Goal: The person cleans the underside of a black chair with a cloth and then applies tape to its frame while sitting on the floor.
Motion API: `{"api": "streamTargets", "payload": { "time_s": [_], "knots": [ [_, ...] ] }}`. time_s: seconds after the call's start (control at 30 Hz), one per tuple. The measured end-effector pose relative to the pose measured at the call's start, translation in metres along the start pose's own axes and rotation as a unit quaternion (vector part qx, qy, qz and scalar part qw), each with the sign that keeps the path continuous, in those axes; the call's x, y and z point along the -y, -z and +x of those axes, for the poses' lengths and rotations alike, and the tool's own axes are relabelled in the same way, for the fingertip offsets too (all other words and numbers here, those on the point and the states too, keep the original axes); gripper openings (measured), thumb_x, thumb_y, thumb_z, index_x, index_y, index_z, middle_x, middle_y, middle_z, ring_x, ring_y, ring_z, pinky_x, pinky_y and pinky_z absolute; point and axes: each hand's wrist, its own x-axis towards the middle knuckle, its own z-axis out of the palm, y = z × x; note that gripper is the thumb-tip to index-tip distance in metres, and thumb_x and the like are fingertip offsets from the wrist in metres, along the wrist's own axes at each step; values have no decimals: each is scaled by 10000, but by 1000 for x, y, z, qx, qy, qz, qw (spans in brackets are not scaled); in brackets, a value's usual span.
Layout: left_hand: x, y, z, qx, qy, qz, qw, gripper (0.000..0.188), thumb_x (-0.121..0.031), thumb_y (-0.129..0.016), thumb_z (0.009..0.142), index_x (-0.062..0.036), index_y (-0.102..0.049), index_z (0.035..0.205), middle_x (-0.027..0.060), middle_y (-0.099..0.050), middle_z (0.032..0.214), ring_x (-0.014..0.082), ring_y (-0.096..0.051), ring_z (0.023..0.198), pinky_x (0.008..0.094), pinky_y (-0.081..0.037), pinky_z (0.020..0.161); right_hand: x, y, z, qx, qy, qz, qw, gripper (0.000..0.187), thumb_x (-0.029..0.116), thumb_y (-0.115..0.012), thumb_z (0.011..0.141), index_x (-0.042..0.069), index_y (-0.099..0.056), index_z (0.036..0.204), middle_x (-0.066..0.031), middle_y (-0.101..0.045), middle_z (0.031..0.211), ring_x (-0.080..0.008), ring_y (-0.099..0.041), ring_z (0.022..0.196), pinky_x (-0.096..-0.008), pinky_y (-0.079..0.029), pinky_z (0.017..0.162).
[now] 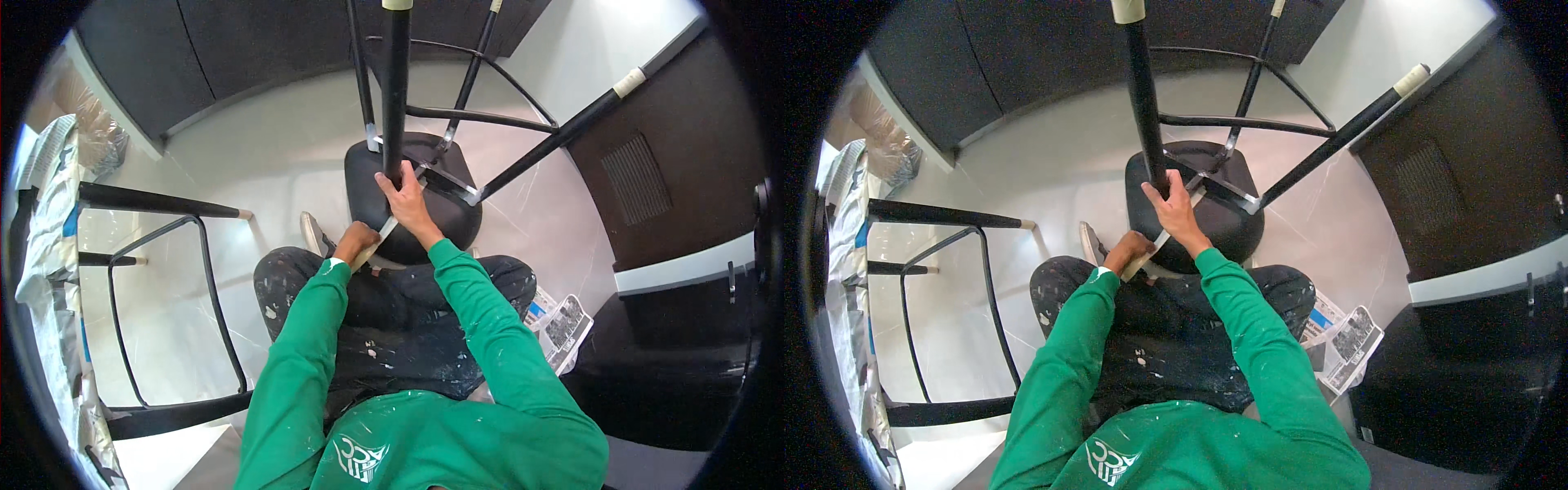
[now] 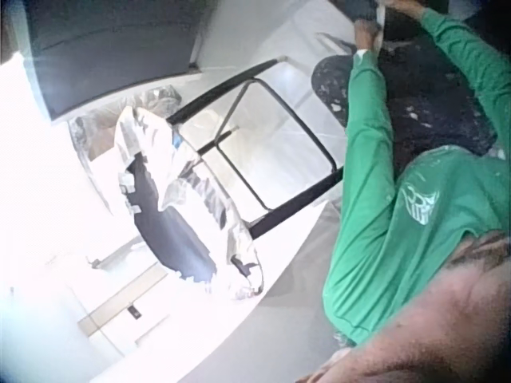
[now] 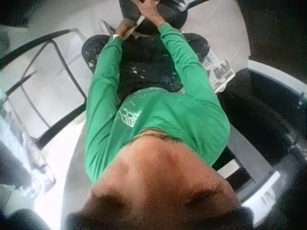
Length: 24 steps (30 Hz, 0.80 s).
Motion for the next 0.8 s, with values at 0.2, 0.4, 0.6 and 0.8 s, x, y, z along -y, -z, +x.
{"api": "streamTargets", "payload": {
  "time_s": [0.2, 0.4, 0.6, 0.8],
  "knots": [
    [-71, 52, -76, -31, 66, -223, 972, 387, -354, -733, 766, 7, -740, 906, 228, -723, 883, 359, -708, 862, 430, -538, 803, 1, -6, 18, -108, -15, -15, 994, 502, 491, -740, 879, 14, -586, 900, -76, -564, 725, -184, -532, 686, -359, -459, 666],
    [-72, 56, -99, -100, 84, -305, 943, 329, -341, -765, 816, -15, -722, 834, 155, -721, 797, 258, -711, 778, 409, -538, 742, 9, -25, 33, -150, -2, -19, 988, 495, 481, -753, 869, 11, -603, 916, -104, -620, 756, -226, -596, 716, -389, -479, 699],
    [-77, 57, -110, -41, 99, -395, 913, 312, -311, -775, 833, -5, -715, 824, 133, -697, 728, 231, -682, 683, 380, -526, 654, 23, -16, 43, -174, -1, -46, 984, 423, 417, -730, 917, 5, -639, 934, -33, -629, 775, -130, -555, 732, -321, -469, 706],
    [-88, 51, -110, -51, 87, -377, 921, 279, -280, -770, 844, -13, -706, 797, 68, -658, 683, 165, -585, 599, 337, -466, 578, 27, -4, 44, -200, 29, 3, 979, 412, 409, -731, 920, 10, -628, 921, 0, -598, 751, -114, -533, 700, -307, -454, 667]
  ]
}}
